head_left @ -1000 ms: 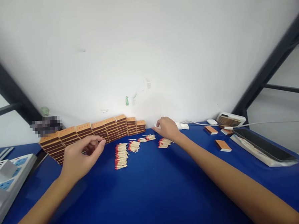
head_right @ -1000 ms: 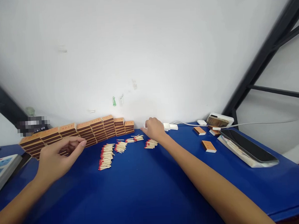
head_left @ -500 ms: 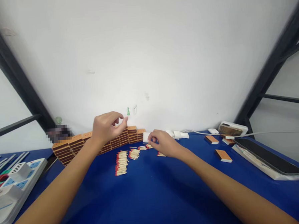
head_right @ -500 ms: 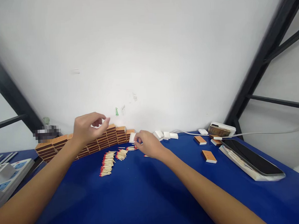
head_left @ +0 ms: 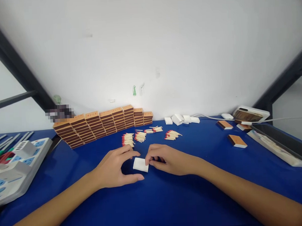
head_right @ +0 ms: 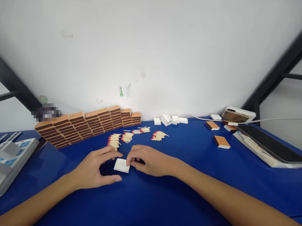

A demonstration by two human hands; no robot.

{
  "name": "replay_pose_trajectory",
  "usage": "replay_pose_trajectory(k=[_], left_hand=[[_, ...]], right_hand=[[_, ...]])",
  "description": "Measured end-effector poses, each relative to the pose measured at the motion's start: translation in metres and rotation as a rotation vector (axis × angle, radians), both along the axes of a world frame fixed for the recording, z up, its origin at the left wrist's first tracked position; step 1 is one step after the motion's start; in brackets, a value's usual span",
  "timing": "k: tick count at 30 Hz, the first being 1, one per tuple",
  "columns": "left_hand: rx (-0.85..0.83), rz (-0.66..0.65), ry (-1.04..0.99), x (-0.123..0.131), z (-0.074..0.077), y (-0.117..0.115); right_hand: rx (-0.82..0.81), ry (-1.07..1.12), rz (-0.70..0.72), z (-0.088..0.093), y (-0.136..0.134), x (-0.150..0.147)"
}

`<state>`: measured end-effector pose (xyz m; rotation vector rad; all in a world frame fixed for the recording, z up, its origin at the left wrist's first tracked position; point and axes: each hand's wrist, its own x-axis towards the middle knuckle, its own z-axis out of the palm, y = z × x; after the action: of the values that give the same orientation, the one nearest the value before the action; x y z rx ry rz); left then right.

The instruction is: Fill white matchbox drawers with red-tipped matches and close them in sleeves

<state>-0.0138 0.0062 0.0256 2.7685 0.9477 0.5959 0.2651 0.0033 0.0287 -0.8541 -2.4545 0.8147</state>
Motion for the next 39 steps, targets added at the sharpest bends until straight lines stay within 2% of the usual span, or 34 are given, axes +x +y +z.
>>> replay_pose_trajectory(k=[6,10,13,15,18,39], left_hand=[[-0.043,-0.008,-0.044,-0.002,-0.015,0.005],[0.011,0.006,-0.09,-0.004,-0.018,0.007],[0.042,0.004,-0.099,-0.005,-0.019,0.009],[0.047,0.003,-0.095,-0.006,-0.02,0.011],[0.047,0.005,-0.091,-0.006,-0.022,0.012],[0.045,0.04,-0.064,-0.004,-0.016,0.005]], right_hand=[[0.049,0.058,-0.128,-0.008,0.005,-0.003],[0.343,0.042,-0.332,-0.014,0.043,0.019],[0.417,-0.053,-0.474,-0.016,0.078,0.043],[0.402,-0.11,-0.483,-0.017,0.094,0.056],[0.371,-0.148,-0.448,-0.02,0.104,0.064],[0.385,-0.292,-0.384,-0.02,0.098,0.061]])
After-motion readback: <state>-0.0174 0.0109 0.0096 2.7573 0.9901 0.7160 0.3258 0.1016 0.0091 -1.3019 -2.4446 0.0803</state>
